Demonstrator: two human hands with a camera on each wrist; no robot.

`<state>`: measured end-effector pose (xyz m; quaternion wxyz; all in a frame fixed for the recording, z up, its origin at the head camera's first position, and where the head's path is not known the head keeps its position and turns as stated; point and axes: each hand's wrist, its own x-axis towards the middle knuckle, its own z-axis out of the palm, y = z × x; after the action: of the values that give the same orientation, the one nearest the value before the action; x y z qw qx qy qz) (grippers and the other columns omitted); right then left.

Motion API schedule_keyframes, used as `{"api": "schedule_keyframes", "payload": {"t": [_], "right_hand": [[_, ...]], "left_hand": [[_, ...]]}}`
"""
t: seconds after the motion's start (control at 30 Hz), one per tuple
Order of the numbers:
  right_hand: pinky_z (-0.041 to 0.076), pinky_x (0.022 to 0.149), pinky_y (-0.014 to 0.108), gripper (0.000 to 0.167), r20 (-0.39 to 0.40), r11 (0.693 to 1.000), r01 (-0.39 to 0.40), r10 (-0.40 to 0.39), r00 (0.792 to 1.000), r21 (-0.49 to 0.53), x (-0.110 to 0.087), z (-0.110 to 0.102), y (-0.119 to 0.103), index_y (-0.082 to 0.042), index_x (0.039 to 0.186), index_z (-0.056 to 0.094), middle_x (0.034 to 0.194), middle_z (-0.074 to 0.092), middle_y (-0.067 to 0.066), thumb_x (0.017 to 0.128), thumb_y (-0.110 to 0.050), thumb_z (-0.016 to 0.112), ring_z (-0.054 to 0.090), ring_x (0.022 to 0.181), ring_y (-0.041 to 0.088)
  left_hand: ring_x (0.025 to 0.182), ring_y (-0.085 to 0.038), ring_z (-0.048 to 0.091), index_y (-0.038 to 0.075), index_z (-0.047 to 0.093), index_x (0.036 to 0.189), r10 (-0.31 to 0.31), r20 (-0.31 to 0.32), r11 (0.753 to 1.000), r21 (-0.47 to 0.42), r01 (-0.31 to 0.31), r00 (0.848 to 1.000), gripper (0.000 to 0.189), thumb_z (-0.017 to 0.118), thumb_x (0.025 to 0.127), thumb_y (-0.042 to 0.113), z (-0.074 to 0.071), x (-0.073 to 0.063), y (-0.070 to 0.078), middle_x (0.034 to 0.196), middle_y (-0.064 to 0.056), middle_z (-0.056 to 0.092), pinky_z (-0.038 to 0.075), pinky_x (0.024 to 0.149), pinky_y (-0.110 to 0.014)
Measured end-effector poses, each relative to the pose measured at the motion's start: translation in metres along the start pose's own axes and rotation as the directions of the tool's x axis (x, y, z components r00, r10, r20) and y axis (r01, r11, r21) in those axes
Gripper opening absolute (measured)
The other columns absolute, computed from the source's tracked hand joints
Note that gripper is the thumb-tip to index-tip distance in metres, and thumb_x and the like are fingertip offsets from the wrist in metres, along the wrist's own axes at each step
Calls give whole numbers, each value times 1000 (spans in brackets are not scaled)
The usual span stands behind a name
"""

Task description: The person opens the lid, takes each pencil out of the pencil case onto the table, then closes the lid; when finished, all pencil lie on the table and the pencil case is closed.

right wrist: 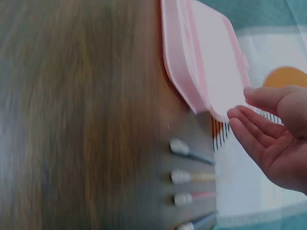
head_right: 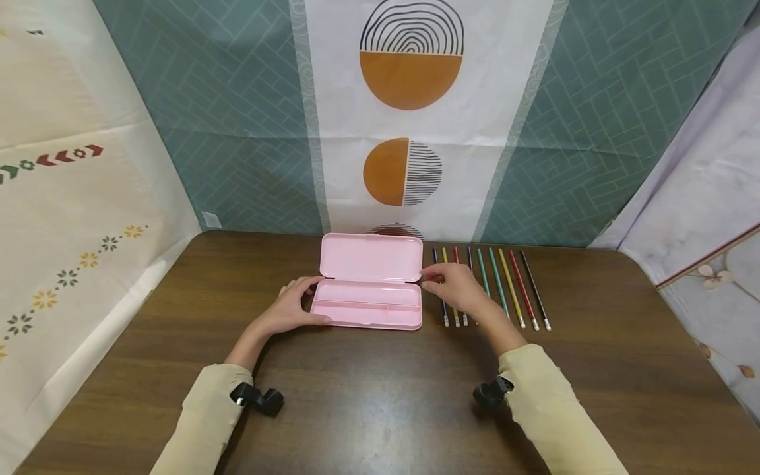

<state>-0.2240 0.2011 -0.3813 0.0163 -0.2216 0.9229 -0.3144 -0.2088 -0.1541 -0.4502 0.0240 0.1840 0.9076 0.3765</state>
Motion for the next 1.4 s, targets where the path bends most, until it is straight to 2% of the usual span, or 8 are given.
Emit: {"api": "schedule_keyframes", "payload": {"t": [0.27, 0.47, 0.73, 0.97, 1.1, 1.2, 1.3, 1.4], "right_hand": [[51, 79, 39, 19, 128, 997, 78, -81, 988, 29, 15, 25, -18, 3, 107, 72, 102, 70, 14, 90, -6, 66, 64, 89, 25], [45, 71, 30, 17, 225, 993, 114, -115, 968, 19, 23, 38, -26, -1, 104, 74, 99, 72, 9, 91, -7, 65, 57, 78, 16], [46, 74, 31, 19, 282, 980, 195, -197, 939, 35, 29, 51, -28, 2, 103, 74, 97, 70, 12, 91, 1, 59, 56, 80, 17], [44, 80, 33, 21, 360, 988, 155, -143, 922, -3, 33, 49, -34, -3, 107, 74, 103, 70, 9, 93, -1, 58, 56, 84, 19], [45, 83, 36, 18, 365, 992, 129, -122, 923, 6, 32, 50, -36, -2, 105, 74, 100, 70, 9, 93, -2, 60, 57, 85, 20], [46, 84, 38, 16, 344, 990, 140, -135, 929, 9, 31, 52, -35, -1, 102, 74, 97, 70, 8, 92, -2, 62, 58, 85, 19], [48, 84, 37, 14, 314, 983, 184, -168, 934, -22, 31, 55, -34, -1, 99, 74, 94, 71, 8, 91, -1, 63, 60, 85, 19], [49, 82, 37, 13, 302, 959, 266, -227, 926, -95, 31, 55, -37, -1, 96, 74, 91, 71, 8, 89, 2, 64, 62, 84, 20]], "left_hand": [[110, -24, 45, 5, 46, 141, 6, 0, 1000, 3, -6, 1000, 88, 83, 70, 40, -1, 2, 1, 128, -12, 50, 27, 92, -45], [110, -25, 45, 5, 45, 141, 4, 0, 1000, 0, -4, 1000, 88, 84, 70, 40, -1, 3, 0, 128, -12, 50, 26, 93, -45], [108, -24, 45, 5, 47, 140, 22, -6, 1000, 11, -22, 1000, 88, 84, 70, 41, -2, 3, 0, 126, -11, 52, 27, 91, -45], [109, -25, 45, 4, 47, 140, 14, -1, 1000, -4, -14, 1000, 87, 84, 70, 39, -1, 2, 2, 127, -12, 52, 26, 93, -46], [110, -26, 45, 3, 46, 140, 10, 4, 1000, 0, -10, 1000, 87, 84, 70, 40, 0, 0, 1, 127, -14, 51, 27, 93, -47], [110, -26, 45, 2, 47, 139, 19, -1, 1000, 3, -19, 1000, 86, 84, 70, 40, 0, -1, 1, 125, -13, 52, 27, 92, -47], [108, -26, 46, 3, 49, 138, 29, -10, 1000, 2, -29, 1000, 85, 84, 69, 39, 0, -1, 1, 123, -13, 52, 27, 91, -47], [107, -25, 46, 4, 49, 138, 38, -10, 999, 3, -38, 999, 85, 84, 69, 39, 0, 0, 1, 124, -12, 53, 27, 91, -46]]}}
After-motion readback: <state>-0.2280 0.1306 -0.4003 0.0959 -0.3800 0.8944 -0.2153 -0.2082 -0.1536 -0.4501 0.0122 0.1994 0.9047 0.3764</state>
